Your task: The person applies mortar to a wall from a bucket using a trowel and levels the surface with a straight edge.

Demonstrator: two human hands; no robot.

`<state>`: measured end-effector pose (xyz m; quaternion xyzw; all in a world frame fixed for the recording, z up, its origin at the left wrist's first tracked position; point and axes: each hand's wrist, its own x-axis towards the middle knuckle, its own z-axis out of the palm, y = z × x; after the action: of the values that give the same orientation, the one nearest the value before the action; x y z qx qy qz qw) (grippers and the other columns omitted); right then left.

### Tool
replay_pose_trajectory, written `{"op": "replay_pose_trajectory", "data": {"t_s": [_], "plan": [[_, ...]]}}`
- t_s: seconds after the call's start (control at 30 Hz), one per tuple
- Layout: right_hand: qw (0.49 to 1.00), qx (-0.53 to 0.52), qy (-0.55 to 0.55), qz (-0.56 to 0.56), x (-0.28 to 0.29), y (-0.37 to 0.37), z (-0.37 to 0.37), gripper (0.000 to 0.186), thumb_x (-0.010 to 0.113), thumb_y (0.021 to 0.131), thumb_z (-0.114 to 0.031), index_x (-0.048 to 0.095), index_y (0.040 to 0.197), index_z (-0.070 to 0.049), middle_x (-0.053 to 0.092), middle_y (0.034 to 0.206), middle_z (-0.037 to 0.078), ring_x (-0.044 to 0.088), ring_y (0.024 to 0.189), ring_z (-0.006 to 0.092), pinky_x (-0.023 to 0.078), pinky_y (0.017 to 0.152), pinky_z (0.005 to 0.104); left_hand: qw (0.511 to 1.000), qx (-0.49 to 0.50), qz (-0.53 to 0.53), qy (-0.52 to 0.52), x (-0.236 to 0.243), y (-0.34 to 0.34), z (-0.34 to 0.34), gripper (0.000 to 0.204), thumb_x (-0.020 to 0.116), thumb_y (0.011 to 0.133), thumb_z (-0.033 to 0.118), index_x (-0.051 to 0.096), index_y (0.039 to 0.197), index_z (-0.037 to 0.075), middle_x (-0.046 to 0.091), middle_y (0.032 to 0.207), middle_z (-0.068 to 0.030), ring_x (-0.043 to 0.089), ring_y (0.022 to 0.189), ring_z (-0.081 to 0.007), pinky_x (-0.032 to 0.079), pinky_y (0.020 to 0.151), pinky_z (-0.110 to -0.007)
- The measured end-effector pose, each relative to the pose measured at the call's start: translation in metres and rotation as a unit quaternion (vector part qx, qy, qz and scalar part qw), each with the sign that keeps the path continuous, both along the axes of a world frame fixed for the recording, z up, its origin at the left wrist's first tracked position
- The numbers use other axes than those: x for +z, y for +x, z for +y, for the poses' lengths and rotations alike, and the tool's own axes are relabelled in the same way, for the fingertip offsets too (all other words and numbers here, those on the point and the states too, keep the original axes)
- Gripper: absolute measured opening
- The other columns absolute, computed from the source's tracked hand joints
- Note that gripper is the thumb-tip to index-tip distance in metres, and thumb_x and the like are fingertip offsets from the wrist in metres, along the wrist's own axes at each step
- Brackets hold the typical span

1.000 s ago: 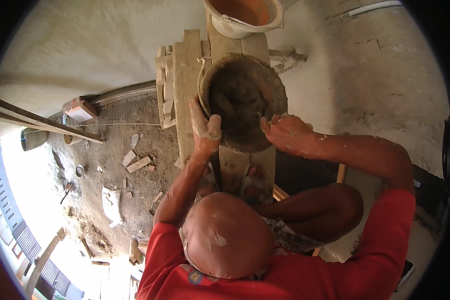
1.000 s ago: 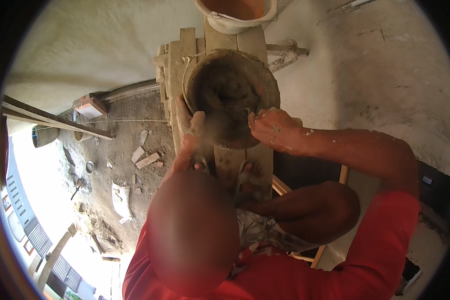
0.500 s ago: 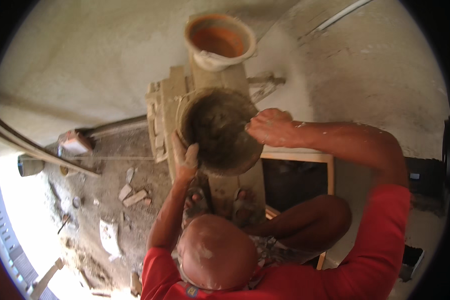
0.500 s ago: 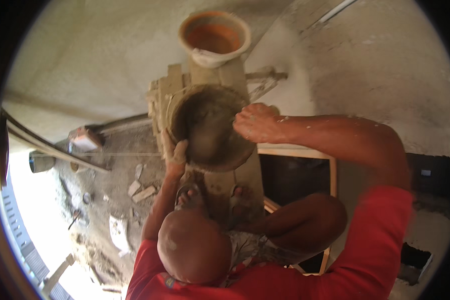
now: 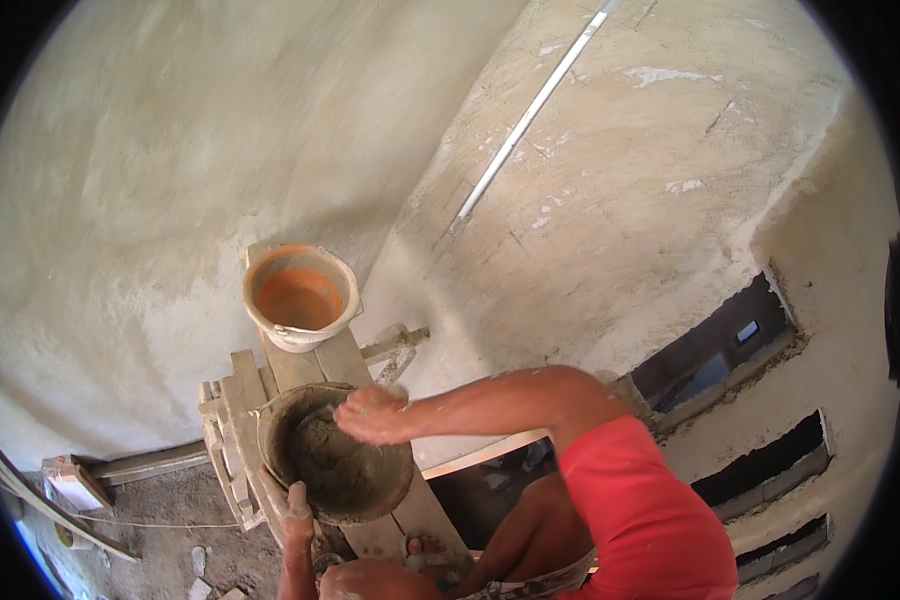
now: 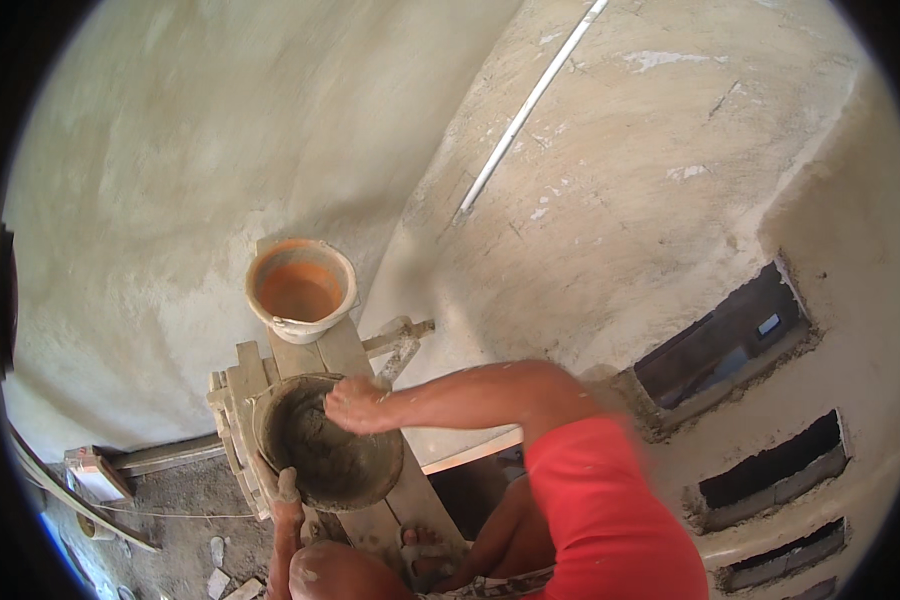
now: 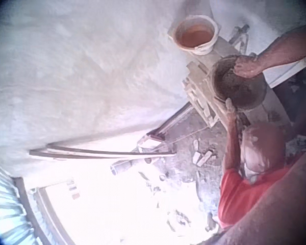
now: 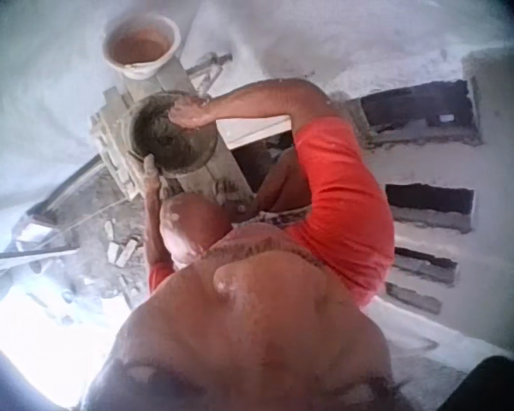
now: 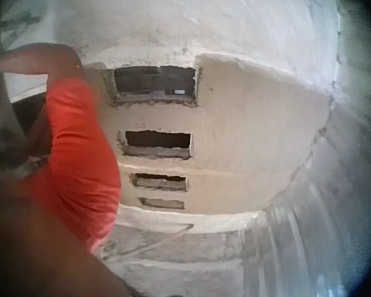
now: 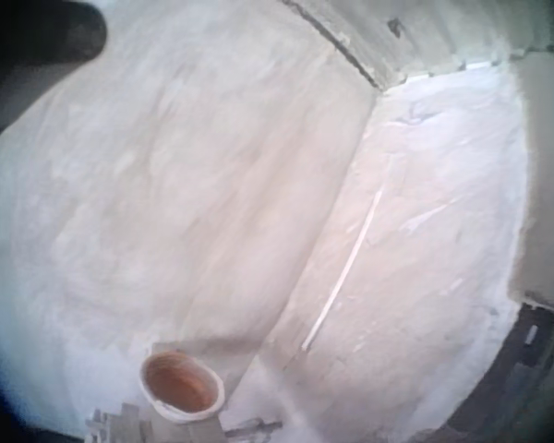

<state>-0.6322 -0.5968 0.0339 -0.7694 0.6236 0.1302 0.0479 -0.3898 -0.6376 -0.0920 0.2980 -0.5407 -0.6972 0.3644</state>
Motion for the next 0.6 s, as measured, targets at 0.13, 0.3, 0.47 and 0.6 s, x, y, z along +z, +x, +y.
{"op": "replay_pose_trajectory", "data": {"t_s": [0.13, 0.3, 0.47, 0.6], "plan": [[0.997, -0.012, 0.070, -0.032, -0.027, 0.006, 0.017, 0.010, 0.060, 0.070, -0.012, 0.066, 0.070, -0.004, 0.067, 0.069, 0.016, 0.068, 0.067, 0.0308, 0.054, 0.055, 0.0428, 0.998, 0.014, -0.058, -0.015, 0.002, 0.001, 0.003, 0.073, 0.050, 0.089, 0.011, 0.010, 0.147, -0.009, 0.030, 0.146, -0.0230, 0.034, 0.131, -0.0282, 0.025, 0.110, -0.033], [0.996, 0.043, 0.047, -0.068, 0.003, 0.017, 0.037, 0.013, 0.063, 0.067, -0.015, 0.069, 0.066, -0.003, 0.068, 0.067, 0.017, 0.069, 0.067, 0.0302, 0.055, 0.057, 0.0420, 0.994, 0.030, -0.100, -0.005, 0.006, -0.001, 0.001, 0.072, 0.050, 0.089, 0.011, 0.013, 0.147, -0.009, 0.030, 0.146, -0.0242, 0.034, 0.132, -0.0290, 0.026, 0.110, -0.034], [0.987, 0.018, 0.141, -0.078, 0.071, 0.039, 0.047, 0.013, 0.058, 0.074, -0.012, 0.064, 0.080, -0.002, 0.065, 0.068, 0.015, 0.067, 0.070, 0.0341, 0.053, 0.057, 0.0449, 0.994, 0.028, -0.105, -0.015, 0.009, 0.002, -0.001, 0.069, 0.053, 0.086, 0.009, 0.020, 0.144, -0.009, 0.038, 0.140, -0.0217, 0.038, 0.129, -0.0286, 0.029, 0.109, -0.035], [0.970, -0.055, 0.233, -0.025, 0.121, 0.045, 0.054, 0.019, 0.057, 0.084, -0.018, 0.065, 0.087, -0.001, 0.065, 0.070, 0.018, 0.067, 0.071, 0.0341, 0.053, 0.060, 0.0429, 0.998, 0.032, -0.051, -0.033, 0.011, -0.001, -0.002, 0.066, 0.054, 0.085, 0.014, 0.027, 0.142, -0.007, 0.042, 0.134, -0.0191, 0.042, 0.123, -0.0270, 0.032, 0.105, -0.033]]}}
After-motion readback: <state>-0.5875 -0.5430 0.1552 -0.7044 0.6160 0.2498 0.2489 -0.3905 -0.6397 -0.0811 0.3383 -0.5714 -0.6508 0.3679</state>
